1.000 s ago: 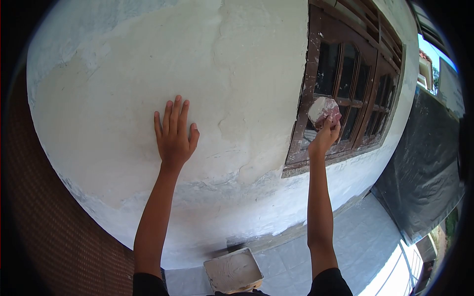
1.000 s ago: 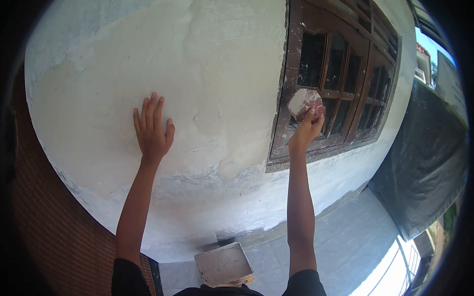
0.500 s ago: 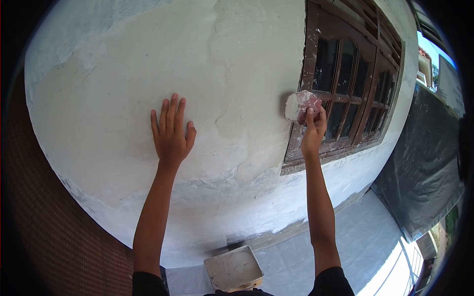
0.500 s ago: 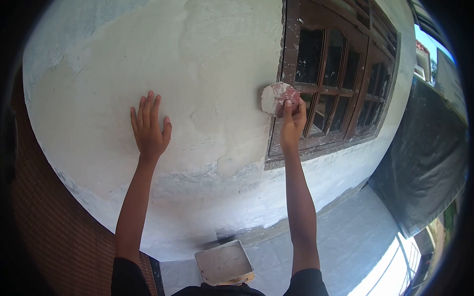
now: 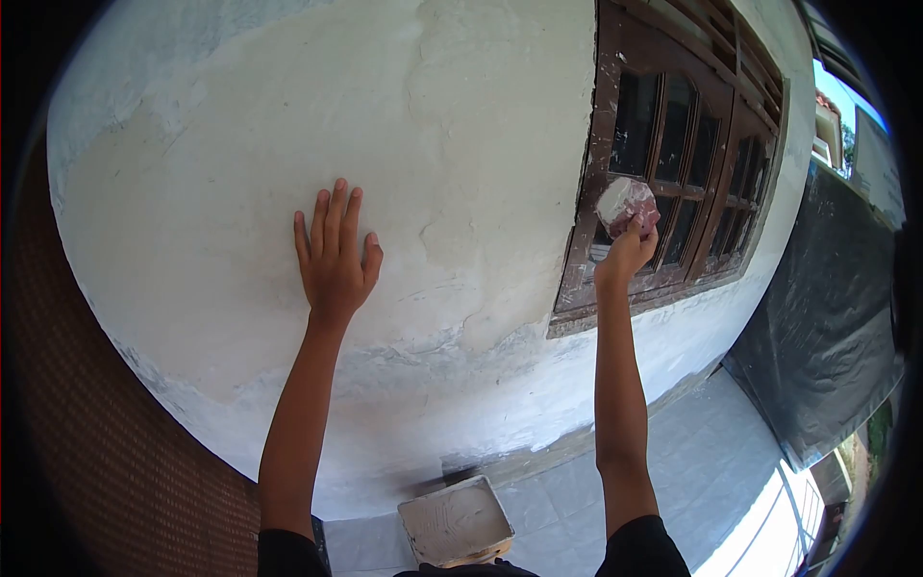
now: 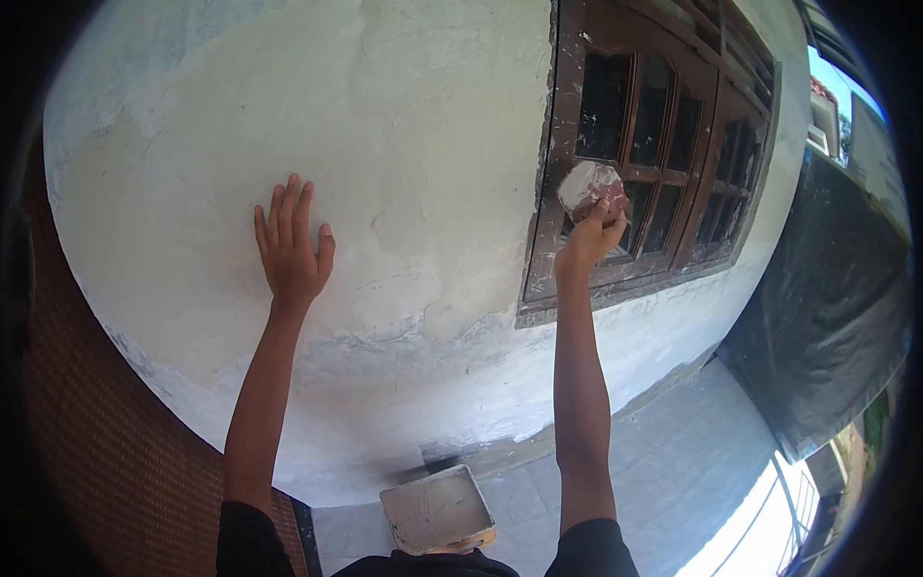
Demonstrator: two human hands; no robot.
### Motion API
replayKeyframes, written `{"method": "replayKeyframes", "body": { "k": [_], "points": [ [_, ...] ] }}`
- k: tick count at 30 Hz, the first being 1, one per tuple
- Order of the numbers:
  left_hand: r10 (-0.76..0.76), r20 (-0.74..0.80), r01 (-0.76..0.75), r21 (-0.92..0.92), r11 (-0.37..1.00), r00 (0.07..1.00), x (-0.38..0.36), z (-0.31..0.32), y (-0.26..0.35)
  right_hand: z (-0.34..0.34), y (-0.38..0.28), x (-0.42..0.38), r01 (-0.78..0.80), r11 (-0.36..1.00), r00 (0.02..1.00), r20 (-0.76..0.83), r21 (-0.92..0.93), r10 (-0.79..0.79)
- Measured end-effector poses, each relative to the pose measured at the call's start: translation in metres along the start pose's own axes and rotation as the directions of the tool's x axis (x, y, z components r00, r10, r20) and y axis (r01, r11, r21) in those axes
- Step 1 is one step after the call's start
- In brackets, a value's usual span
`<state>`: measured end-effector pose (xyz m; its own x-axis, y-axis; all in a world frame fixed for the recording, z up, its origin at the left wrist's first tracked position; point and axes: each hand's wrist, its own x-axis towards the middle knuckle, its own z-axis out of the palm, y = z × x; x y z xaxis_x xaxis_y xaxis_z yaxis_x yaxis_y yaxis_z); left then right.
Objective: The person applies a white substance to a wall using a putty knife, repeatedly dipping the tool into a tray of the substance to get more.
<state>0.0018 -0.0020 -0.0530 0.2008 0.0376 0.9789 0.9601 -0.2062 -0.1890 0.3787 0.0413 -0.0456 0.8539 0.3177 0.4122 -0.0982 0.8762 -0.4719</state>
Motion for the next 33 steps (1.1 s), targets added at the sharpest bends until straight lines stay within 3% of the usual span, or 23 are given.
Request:
{"method": "replayKeyframes", "body": {
  "k": [1, 3, 4, 5, 7, 8, 9, 11, 12, 13, 15, 16, 17, 19, 20, 21, 23, 25, 27, 28, 30, 33],
  "points": [
    [0.007, 0.001, -0.007, -0.01, 1.0, 1.0, 0.001, 0.0, 0.0, -0.001, 0.004, 0.001, 0.001, 1.0, 1.0, 0.004, 0.005, -0.001],
    [0.009, -0.006, -0.009, -0.005, 1.0, 1.0, 0.001, 0.001, -0.002, 0.002, -0.01, -0.019, 0.141, 0.987, 0.936, 0.313, 0.075, -0.158],
    [0.012, -0.007, -0.012, -0.007, 1.0, 1.0, 0.0, 0.002, -0.001, -0.001, -0.009, -0.026, 0.178, 0.983, 0.881, 0.451, -0.039, -0.142],
    [0.012, -0.004, -0.012, -0.01, 1.0, 1.0, 0.0, 0.002, -0.001, -0.003, -0.007, -0.026, 0.178, 0.983, 0.882, 0.45, -0.043, -0.14],
    [0.015, -0.004, -0.015, -0.008, 1.0, 1.0, 0.0, 0.001, -0.002, -0.004, -0.001, -0.024, 0.299, 0.915, 0.878, 0.453, -0.27, -0.153],
    [0.015, -0.002, -0.015, -0.008, 1.0, 1.0, -0.001, 0.001, -0.002, -0.005, 0.0, -0.013, 0.109, 0.963, 0.969, 0.243, -0.246, -0.048],
    [0.011, 0.005, -0.011, -0.01, 1.0, 1.0, -0.001, 0.0, -0.001, -0.01, 0.001, -0.006, 0.108, 0.963, 0.969, 0.243, -0.245, -0.046],
    [0.007, 0.003, -0.007, -0.01, 1.0, 1.0, 0.0, 0.0, -0.001, -0.013, 0.002, 0.006, 0.022, 1.0, 0.999, -0.049, -0.006, -0.023],
    [0.009, 0.0, -0.009, -0.005, 1.0, 1.0, -0.001, 0.0, -0.001, -0.018, 0.001, 0.004, 0.079, 0.997, 0.988, 0.137, -0.014, -0.077],
    [0.01, -0.003, -0.01, -0.001, 1.0, 1.0, 0.0, 0.001, -0.001, -0.017, 0.004, 0.001, 0.084, 0.996, 0.987, 0.139, -0.009, -0.082],
    [0.008, -0.001, -0.008, -0.01, 1.0, 1.0, 0.001, 0.002, -0.001, -0.004, -0.011, -0.028, 0.218, 0.974, 0.868, 0.468, -0.068, -0.162],
    [0.007, 0.004, -0.007, -0.015, 1.0, 1.0, 0.0, 0.001, -0.002, -0.005, -0.007, -0.028, 0.237, 0.965, 0.819, 0.558, -0.114, -0.135],
    [0.01, 0.008, -0.01, -0.017, 1.0, 1.0, 0.0, 0.001, -0.001, -0.007, -0.001, -0.022, 0.234, 0.965, 0.821, 0.555, -0.118, -0.131],
    [0.014, 0.004, -0.014, -0.014, 1.0, 1.0, 0.0, 0.001, -0.002, -0.014, 0.011, 0.001, 0.117, 0.968, 0.972, 0.227, -0.222, -0.066],
    [0.01, 0.003, -0.01, -0.01, 1.0, 1.0, -0.001, 0.0, -0.002, -0.013, 0.011, 0.009, -0.019, 0.998, 0.999, 0.046, -0.06, 0.021],
    [0.007, 0.006, -0.007, -0.01, 1.0, 1.0, 0.0, 0.0, -0.001, -0.015, 0.012, 0.012, -0.018, 0.998, 0.998, 0.052, -0.056, 0.021],
    [0.002, 0.002, -0.002, -0.007, 1.0, 1.0, 0.0, 0.0, -0.001, -0.023, 0.008, 0.011, 0.031, 0.992, 0.934, 0.35, 0.125, -0.073],
    [0.008, -0.007, -0.009, -0.006, 1.0, 1.0, -0.001, 0.002, -0.001, -0.012, 0.004, -0.008, 0.028, 0.997, 0.857, 0.512, 0.073, -0.062],
    [0.01, -0.003, -0.011, -0.013, 1.0, 1.0, 0.0, 0.001, -0.001, -0.01, 0.007, -0.011, 0.174, 0.968, 0.845, 0.532, -0.181, -0.052],
    [0.011, -0.005, -0.011, -0.014, 1.0, 1.0, 0.0, 0.001, -0.001, -0.012, 0.01, -0.004, 0.172, 0.968, 0.847, 0.53, -0.183, -0.05],
    [0.009, 0.0, -0.009, -0.012, 1.0, 1.0, 0.0, 0.0, -0.001, -0.016, 0.016, 0.016, -0.049, 0.999, 0.987, 0.156, 0.01, 0.047],
    [0.006, 0.002, -0.006, -0.007, 1.0, 1.0, 0.0, 0.0, -0.001, -0.017, 0.007, 0.014, 0.032, 0.993, 0.964, 0.257, 0.116, -0.061]
  ]
}}
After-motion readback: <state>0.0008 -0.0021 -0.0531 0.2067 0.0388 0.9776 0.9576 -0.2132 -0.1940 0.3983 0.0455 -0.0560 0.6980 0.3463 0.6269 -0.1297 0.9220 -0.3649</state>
